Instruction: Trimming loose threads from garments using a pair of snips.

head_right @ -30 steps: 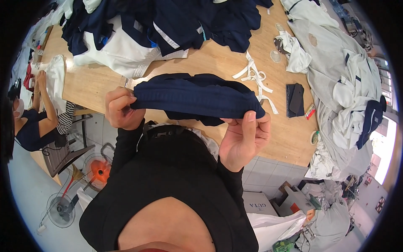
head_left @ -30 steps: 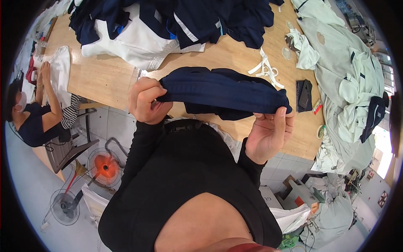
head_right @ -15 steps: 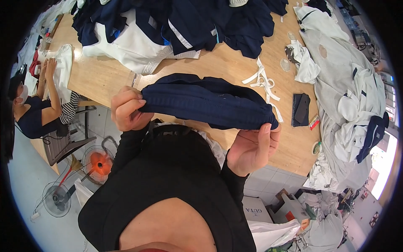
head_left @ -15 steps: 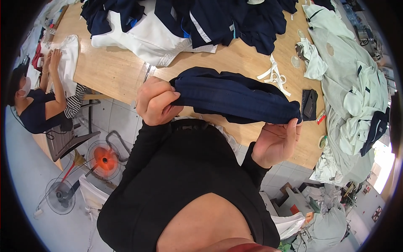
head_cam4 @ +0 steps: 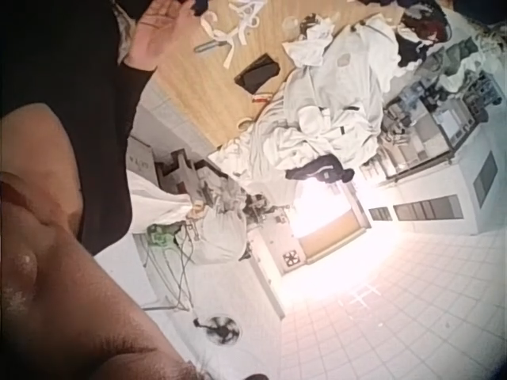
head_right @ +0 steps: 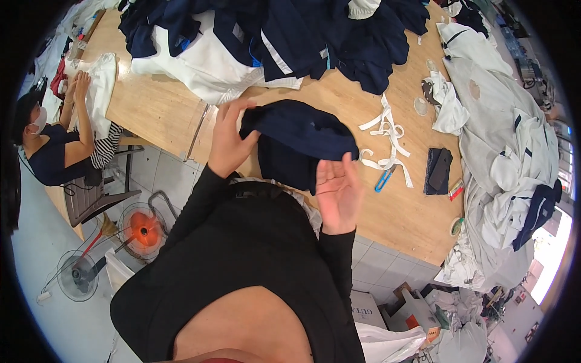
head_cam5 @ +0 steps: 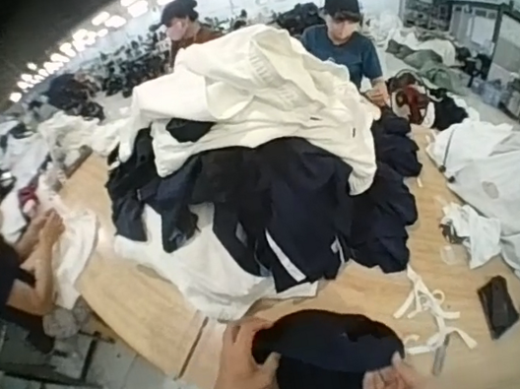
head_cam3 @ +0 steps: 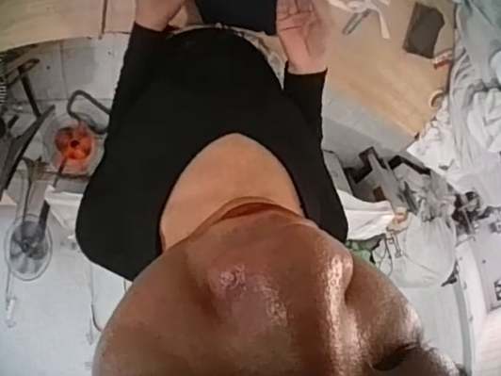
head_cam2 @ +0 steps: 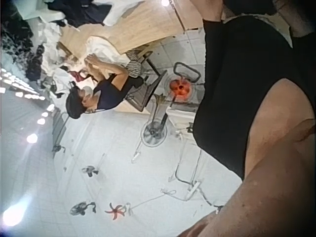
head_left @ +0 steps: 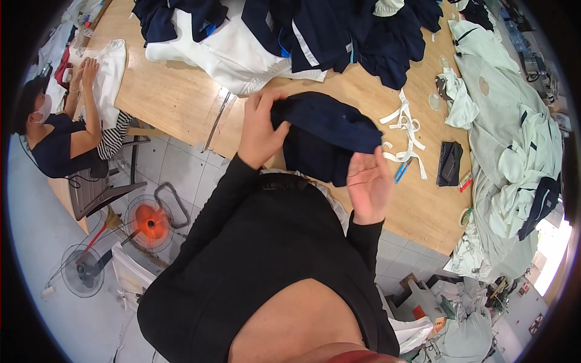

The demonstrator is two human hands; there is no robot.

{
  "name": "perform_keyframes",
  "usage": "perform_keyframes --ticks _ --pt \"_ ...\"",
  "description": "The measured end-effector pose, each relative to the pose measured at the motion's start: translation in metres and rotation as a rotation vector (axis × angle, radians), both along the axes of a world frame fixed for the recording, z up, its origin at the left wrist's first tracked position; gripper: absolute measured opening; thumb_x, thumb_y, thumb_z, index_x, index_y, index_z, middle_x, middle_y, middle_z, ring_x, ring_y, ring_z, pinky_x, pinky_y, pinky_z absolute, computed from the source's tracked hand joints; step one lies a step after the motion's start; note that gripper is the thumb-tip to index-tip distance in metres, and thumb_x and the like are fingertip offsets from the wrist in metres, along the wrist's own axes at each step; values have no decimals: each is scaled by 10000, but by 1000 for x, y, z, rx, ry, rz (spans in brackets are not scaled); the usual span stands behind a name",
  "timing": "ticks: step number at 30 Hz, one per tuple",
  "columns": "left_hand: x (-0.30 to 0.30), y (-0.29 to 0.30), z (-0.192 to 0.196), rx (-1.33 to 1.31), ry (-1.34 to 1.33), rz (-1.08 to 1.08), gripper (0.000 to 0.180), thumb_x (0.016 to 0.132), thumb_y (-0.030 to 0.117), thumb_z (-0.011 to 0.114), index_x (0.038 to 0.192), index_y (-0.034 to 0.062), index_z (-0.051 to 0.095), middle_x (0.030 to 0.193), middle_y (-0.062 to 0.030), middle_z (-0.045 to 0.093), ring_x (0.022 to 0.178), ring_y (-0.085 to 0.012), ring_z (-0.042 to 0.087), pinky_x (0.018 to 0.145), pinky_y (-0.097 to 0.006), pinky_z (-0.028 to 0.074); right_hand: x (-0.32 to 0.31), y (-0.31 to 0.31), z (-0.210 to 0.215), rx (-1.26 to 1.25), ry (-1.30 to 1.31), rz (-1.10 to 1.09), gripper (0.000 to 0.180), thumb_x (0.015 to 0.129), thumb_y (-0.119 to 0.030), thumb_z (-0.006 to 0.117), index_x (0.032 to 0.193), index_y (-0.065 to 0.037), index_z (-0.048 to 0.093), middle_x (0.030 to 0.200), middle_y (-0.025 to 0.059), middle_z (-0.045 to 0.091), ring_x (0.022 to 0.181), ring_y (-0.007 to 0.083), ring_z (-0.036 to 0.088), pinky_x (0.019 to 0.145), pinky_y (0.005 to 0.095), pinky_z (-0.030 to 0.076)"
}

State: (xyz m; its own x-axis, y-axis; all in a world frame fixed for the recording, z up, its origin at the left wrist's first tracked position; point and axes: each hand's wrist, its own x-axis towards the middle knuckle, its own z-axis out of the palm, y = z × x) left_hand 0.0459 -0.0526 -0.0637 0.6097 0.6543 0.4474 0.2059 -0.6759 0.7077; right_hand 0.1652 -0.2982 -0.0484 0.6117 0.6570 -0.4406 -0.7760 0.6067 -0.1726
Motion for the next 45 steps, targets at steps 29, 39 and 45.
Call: perform_keyframes --ticks 29,39,45 --pt "5 -16 103 -1231 -350 -526 343 920 -33 851 1231 -31 707 1117 -51 770 1016 -108 730 910 -265 596 49 -113 -95 -2252 -1422 302 228 961 -44 641 1177 -17 707 961 249 753 916 468 737 756 541 568" --pt "10 -30 117 -933 -168 -505 259 851 -21 874 972 22 649 915 20 692 813 -43 639 720 -230 526 11 -44 51 -1144 -1106 27 369 1035 -165 765 1324 -24 583 1011 34 610 756 88 530 716 238 477" --pt "6 -35 113 -821 -90 -472 296 814 17 899 977 13 652 868 13 687 778 -42 625 672 -242 523 -13 6 90 -1052 -1822 -102 445 805 -64 965 1135 21 678 913 105 722 729 178 671 655 274 508"
